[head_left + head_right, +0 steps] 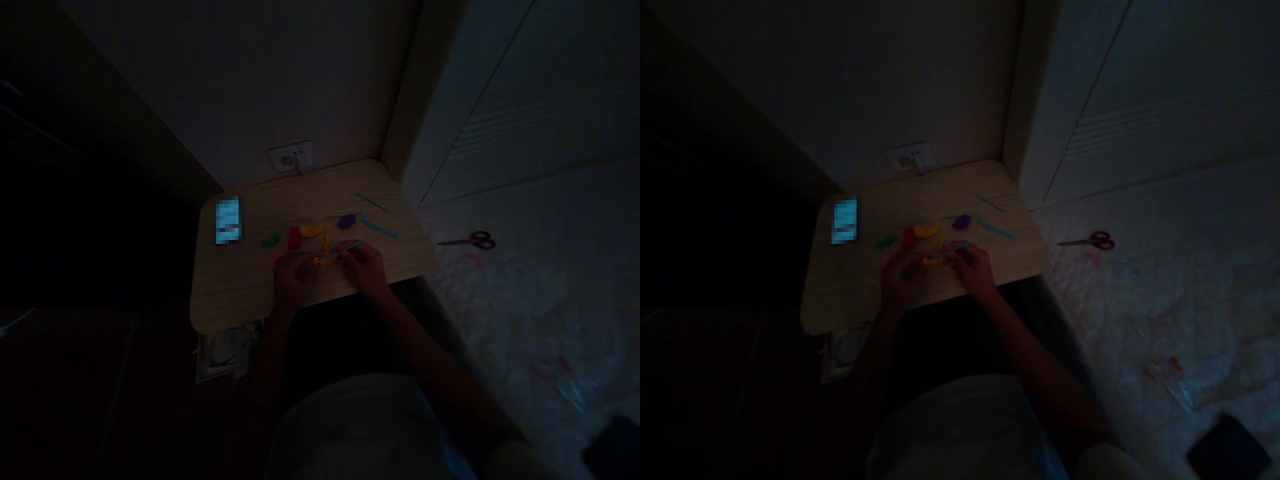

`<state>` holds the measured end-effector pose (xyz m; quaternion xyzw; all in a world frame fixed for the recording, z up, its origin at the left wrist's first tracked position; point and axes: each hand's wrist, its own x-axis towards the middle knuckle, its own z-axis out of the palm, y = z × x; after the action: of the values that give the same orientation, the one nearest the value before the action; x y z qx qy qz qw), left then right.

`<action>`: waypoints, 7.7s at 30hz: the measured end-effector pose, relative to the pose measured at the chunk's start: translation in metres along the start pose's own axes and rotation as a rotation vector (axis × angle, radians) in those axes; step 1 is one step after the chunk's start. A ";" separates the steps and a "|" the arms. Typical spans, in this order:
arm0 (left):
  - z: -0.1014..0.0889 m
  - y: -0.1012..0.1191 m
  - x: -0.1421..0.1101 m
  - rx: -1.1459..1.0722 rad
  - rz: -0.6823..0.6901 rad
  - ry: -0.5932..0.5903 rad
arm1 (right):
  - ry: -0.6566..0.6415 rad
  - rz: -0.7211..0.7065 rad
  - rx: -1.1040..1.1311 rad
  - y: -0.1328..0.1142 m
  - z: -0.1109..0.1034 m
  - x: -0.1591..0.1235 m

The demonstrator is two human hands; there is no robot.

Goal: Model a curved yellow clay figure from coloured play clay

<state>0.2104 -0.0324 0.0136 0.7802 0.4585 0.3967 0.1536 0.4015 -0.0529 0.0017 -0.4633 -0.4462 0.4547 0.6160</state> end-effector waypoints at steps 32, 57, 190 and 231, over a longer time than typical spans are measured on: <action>0.001 -0.001 0.000 0.002 -0.018 -0.014 | 0.104 0.005 -0.038 -0.003 0.005 -0.004; 0.004 0.006 0.001 0.027 0.112 -0.114 | 0.306 0.063 0.243 -0.002 -0.008 0.004; -0.046 -0.060 -0.021 0.160 -0.250 0.129 | 0.348 -0.163 -0.959 -0.004 -0.135 0.035; -0.046 -0.060 -0.022 0.206 -0.228 0.112 | 0.333 -0.180 -0.967 -0.003 -0.136 0.037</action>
<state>0.1337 -0.0250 -0.0035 0.7114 0.5903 0.3704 0.0911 0.5407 -0.0399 -0.0136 -0.7208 -0.5395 0.0619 0.4308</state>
